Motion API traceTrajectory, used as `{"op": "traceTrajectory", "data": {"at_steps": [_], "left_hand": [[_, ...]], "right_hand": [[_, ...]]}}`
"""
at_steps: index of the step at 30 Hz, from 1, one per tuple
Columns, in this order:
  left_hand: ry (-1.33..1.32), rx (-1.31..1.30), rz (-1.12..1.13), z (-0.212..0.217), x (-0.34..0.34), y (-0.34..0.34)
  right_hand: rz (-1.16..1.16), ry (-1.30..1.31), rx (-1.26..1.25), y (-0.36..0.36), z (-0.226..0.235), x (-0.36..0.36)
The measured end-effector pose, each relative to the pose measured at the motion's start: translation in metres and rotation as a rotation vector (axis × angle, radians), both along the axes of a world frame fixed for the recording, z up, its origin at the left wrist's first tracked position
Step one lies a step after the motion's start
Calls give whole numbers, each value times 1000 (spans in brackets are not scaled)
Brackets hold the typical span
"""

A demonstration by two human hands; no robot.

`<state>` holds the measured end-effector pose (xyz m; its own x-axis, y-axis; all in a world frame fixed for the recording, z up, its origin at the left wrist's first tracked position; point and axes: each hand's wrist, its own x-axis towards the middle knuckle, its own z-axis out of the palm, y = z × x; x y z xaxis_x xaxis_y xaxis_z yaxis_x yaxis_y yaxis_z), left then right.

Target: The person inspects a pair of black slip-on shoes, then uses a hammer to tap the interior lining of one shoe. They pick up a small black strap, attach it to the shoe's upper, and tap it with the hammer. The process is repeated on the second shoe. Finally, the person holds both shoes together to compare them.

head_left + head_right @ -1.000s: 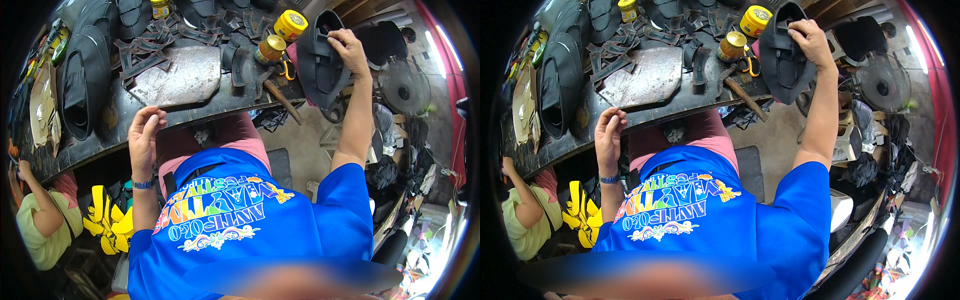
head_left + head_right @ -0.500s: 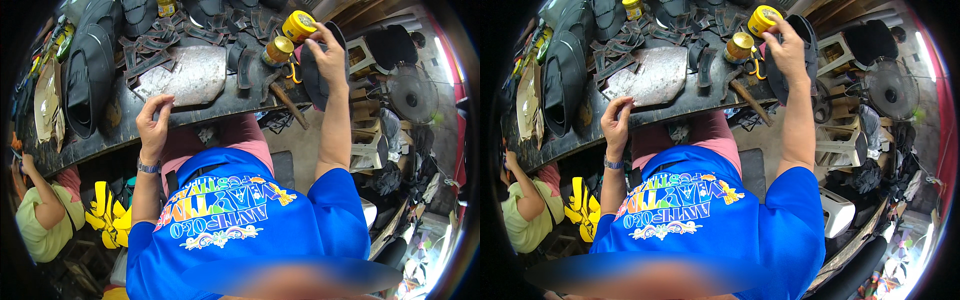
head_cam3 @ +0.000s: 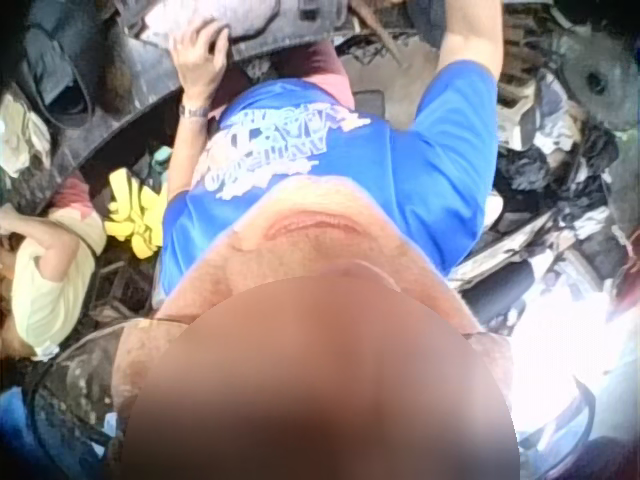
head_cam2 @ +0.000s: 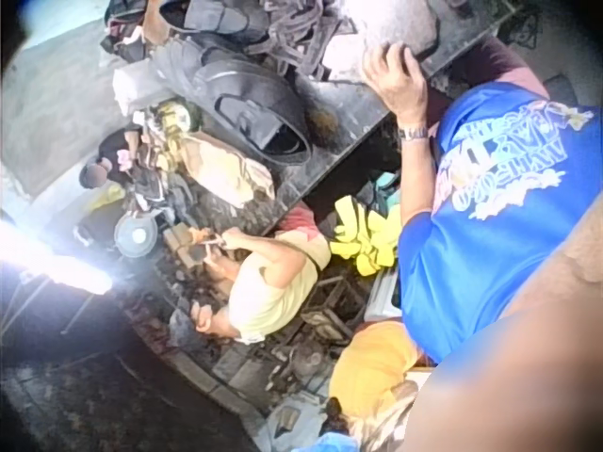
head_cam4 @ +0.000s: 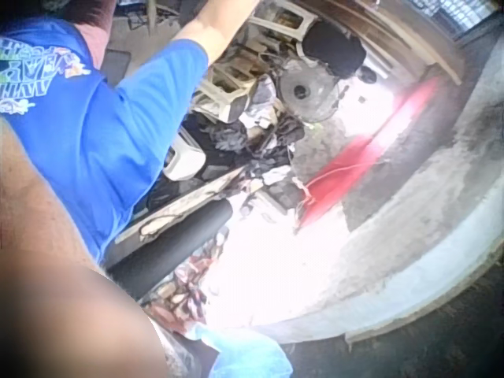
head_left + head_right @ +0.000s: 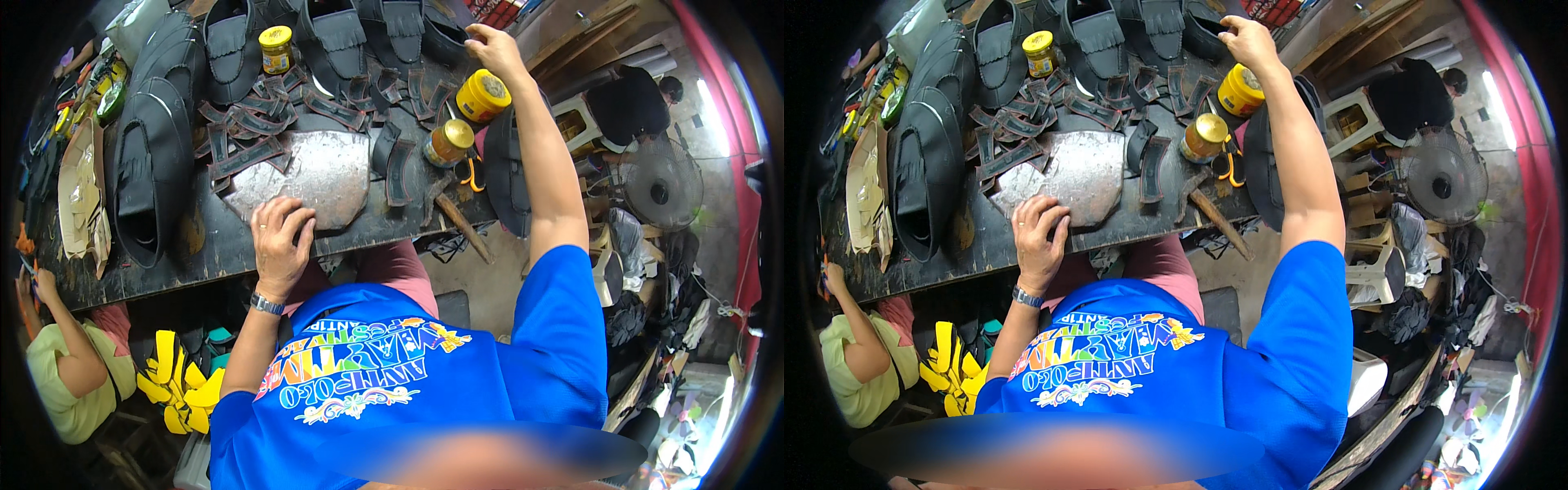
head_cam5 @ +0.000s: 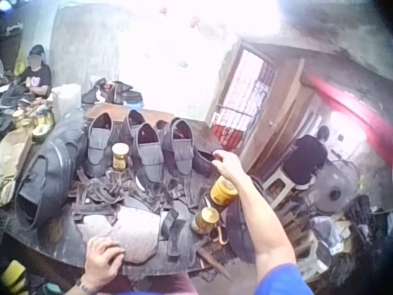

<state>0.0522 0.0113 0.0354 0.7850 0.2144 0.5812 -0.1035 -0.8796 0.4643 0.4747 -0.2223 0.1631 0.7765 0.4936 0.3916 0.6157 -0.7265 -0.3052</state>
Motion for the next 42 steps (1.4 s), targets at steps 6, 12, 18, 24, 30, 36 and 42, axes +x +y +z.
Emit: {"op": "traceTrajectory", "data": {"at_steps": [6, 12, 18, 24, 30, 36, 42], "left_hand": [[50, 5, 28, 1, 1, 1], [41, 17, 27, 1, 1, 1], [16, 18, -21, -3, 1, 5], [-85, -498, -220, -12, -5, 23], [-59, -2089, -783, -16, -7, 67], [331, -2296, -453, -5, -24, 56], [223, -2330, -662, 0, -22, 51]], "right_hand": [[-184, 71, -432, 36, -57, 72], [-418, 71, -388, 30, -51, 102], [-127, 512, 844, 14, 22, 28], [430, 472, 830, 21, 8, -114], [869, 300, 395, 45, -36, -211], [892, 63, 173, 78, -71, -245], [738, 165, 448, 81, -83, -263]]}}
